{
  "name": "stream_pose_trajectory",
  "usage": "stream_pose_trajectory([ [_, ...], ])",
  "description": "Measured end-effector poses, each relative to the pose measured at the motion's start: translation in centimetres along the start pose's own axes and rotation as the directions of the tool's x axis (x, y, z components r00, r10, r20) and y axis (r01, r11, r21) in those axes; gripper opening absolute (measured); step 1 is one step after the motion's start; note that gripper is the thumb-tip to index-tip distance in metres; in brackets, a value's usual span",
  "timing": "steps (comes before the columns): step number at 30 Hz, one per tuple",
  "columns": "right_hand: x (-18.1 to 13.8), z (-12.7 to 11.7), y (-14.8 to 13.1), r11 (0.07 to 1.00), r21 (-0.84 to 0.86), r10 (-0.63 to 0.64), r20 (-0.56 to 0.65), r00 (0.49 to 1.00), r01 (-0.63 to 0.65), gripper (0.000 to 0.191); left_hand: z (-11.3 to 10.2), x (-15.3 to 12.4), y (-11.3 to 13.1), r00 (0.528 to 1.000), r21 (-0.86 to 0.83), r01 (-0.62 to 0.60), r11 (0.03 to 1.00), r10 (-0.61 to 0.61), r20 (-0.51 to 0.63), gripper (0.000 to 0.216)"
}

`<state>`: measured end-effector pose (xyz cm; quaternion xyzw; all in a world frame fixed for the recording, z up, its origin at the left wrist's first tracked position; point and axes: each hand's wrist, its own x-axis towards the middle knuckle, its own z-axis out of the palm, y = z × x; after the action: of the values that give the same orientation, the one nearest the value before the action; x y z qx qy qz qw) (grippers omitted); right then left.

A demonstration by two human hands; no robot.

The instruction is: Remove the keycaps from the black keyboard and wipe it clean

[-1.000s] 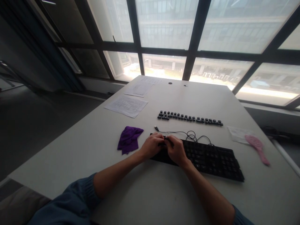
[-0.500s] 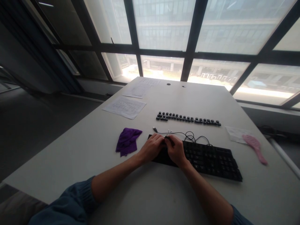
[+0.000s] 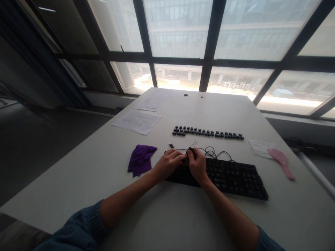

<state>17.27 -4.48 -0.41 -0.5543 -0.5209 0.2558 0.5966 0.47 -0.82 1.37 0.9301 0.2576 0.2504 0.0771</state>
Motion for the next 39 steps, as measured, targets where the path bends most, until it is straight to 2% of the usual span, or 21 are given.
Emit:
stream_pose_trajectory([
  [7,0.2,0.1,0.0,0.991,0.101,0.088,0.002,0.996,-0.088,0.027,-0.1,0.6,0.1,1.000,0.035,0.015,0.999,-0.016,0.013,0.014],
  [12,0.4,0.0,0.1,0.984,0.138,0.112,-0.006,0.994,-0.110,0.029,-0.6,1.3,0.0,0.997,-0.091,0.078,0.993,-0.076,0.033,0.013],
  [16,0.6,0.1,0.1,0.963,0.214,0.168,-0.016,0.986,-0.161,0.031,-2.6,3.7,-1.0,0.984,-0.235,0.155,0.960,-0.172,-0.053,0.011],
  [19,0.7,0.2,0.2,0.951,0.252,0.188,-0.004,0.982,-0.181,0.031,-3.0,6.8,-2.9,0.967,-0.188,0.180,0.965,-0.209,-0.148,0.013],
  [21,0.6,0.2,0.2,0.948,0.261,0.190,0.001,0.982,-0.184,0.031,-2.1,8.8,-4.7,0.959,-0.121,0.202,0.972,-0.221,-0.176,0.013],
  [24,0.5,0.2,0.2,0.948,0.260,0.188,0.004,0.982,-0.183,0.031,0.5,11.0,-7.4,0.959,-0.049,0.234,0.971,-0.239,-0.153,0.012],
  [29,0.6,0.3,0.3,0.950,0.253,0.189,0.008,0.982,-0.185,0.029,4.3,12.0,-10.4,0.963,0.028,0.258,0.966,-0.255,-0.086,0.011],
  [33,0.6,0.4,0.5,0.954,0.237,0.187,0.016,0.982,-0.185,0.030,5.3,11.9,-11.5,0.961,0.038,0.267,0.963,-0.263,-0.090,0.012],
  [39,0.5,0.4,0.7,0.961,0.212,0.182,0.009,0.983,-0.180,0.028,5.5,12.0,-11.8,0.958,0.037,0.280,0.959,-0.276,-0.084,0.011],
])
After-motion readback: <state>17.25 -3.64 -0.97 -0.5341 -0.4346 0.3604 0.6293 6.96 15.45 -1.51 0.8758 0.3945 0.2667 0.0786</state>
